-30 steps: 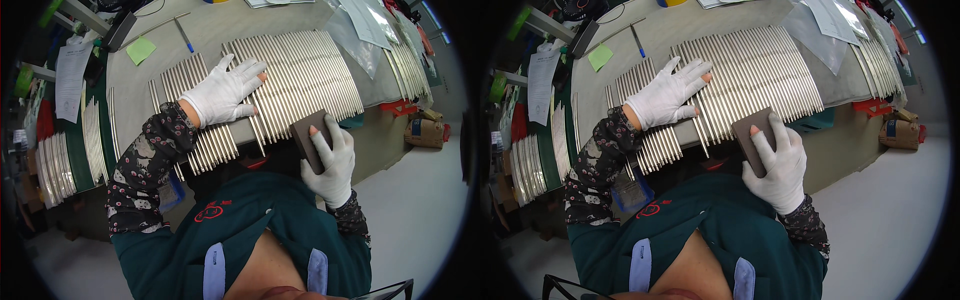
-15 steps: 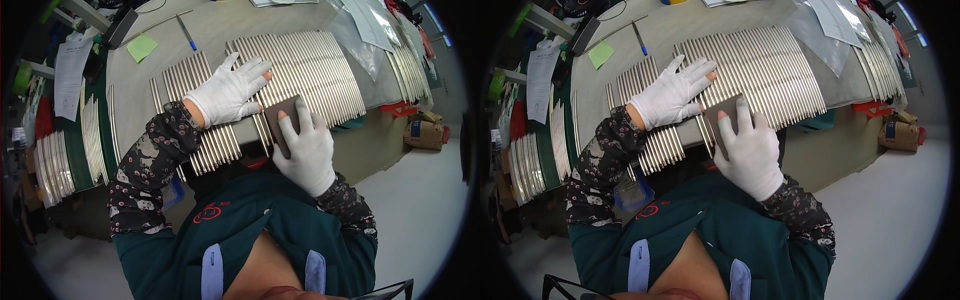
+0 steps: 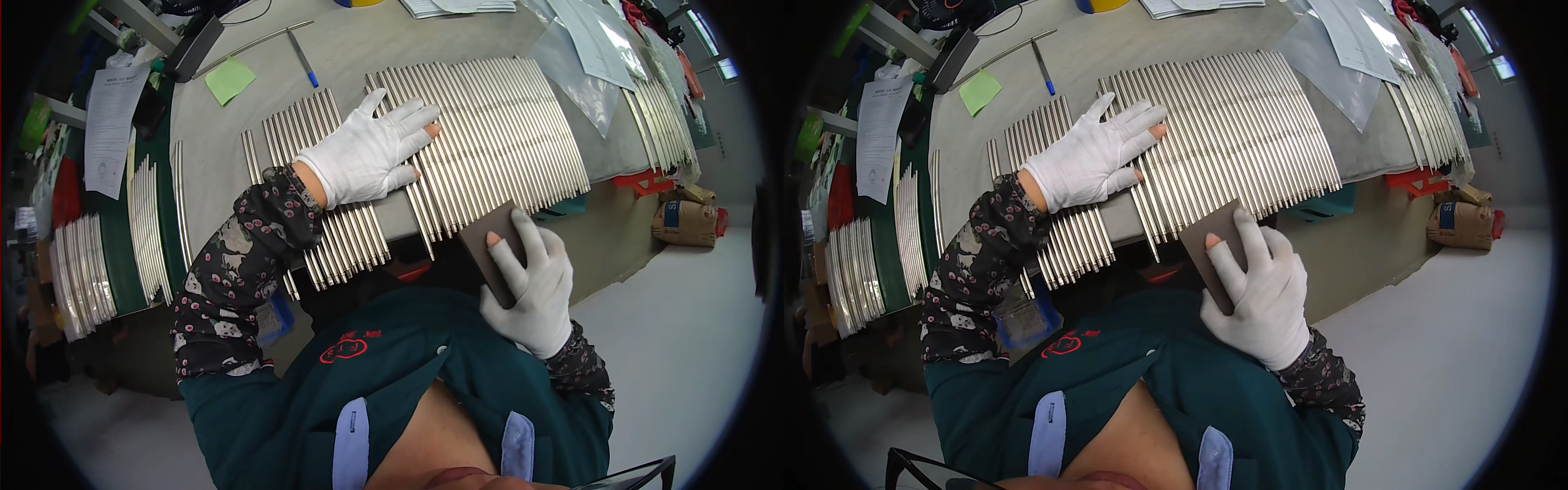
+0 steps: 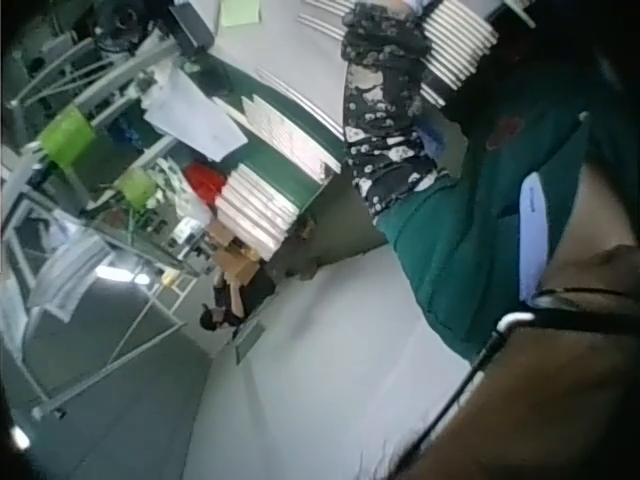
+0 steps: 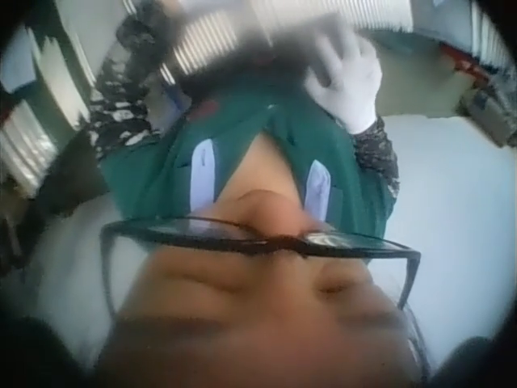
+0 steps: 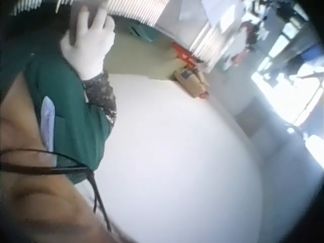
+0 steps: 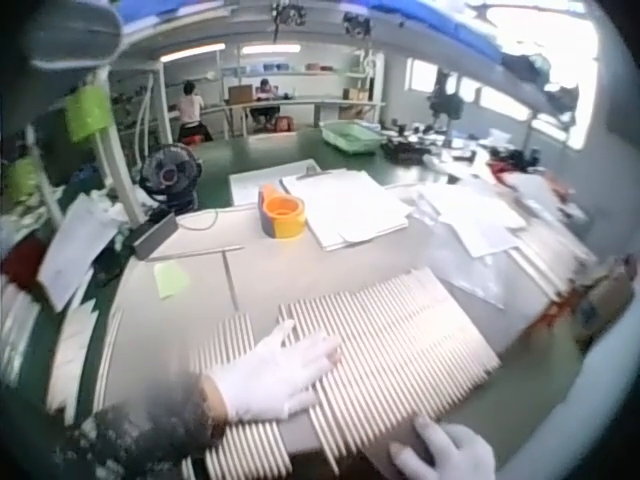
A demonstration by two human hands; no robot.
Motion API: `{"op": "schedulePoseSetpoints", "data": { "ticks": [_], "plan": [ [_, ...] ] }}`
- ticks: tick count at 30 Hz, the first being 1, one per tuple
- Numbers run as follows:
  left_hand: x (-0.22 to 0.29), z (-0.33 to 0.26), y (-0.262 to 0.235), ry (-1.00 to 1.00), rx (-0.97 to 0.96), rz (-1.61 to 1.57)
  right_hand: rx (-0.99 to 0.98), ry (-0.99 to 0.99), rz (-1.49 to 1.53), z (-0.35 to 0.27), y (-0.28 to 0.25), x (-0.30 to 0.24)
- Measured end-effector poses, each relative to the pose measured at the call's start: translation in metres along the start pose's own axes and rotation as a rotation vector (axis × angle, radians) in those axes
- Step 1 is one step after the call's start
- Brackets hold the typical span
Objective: Sanding or polishing a row of thin metal rods using a handheld sanding block.
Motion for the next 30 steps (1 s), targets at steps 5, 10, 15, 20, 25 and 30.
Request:
{"op": "schedulePoseSetpoints", "data": {
  "ticks": [5, 10, 15, 20, 25, 30],
  "plan": [
    [-0.008, -0.004, 0.0, 0.019, 0.062, 0.027, -0.009, 0.066, -0.024, 0.015, 0.015, -0.006],
    [-0.009, -0.003, 0.001, 0.04, 0.065, 0.013, 0.043, 0.086, -0.133, 0.062, 0.033, -0.019],
    [-0.008, -0.006, -0.001, 0.017, -0.015, 0.009, -0.034, 0.007, -0.116, 0.029, 0.021, -0.011],
    [-0.011, -0.004, 0.003, 0.048, 0.075, 0.036, -0.015, 0.053, -0.104, 0.062, 0.027, -0.015],
    [-0.008, -0.01, 0.002, 0.02, 0.064, 0.011, -0.029, 0.041, 0.061, 0.035, 0.013, 0.006],
    [0.031, 0.0, -0.014, -0.006, 0.104, -0.172, 0.212, 0.28, 0.002, -0.011, -0.006, 0.061]
  ]
}}
Point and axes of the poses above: each hand's wrist, its own z-axis towards the middle knuckle, its own y-axis out of the palm, x = y × z, the point moved 3 cm from there along z, towards the middle knuckle, and after that the axes turned 12 degrees about y, right-handed, at the moved point
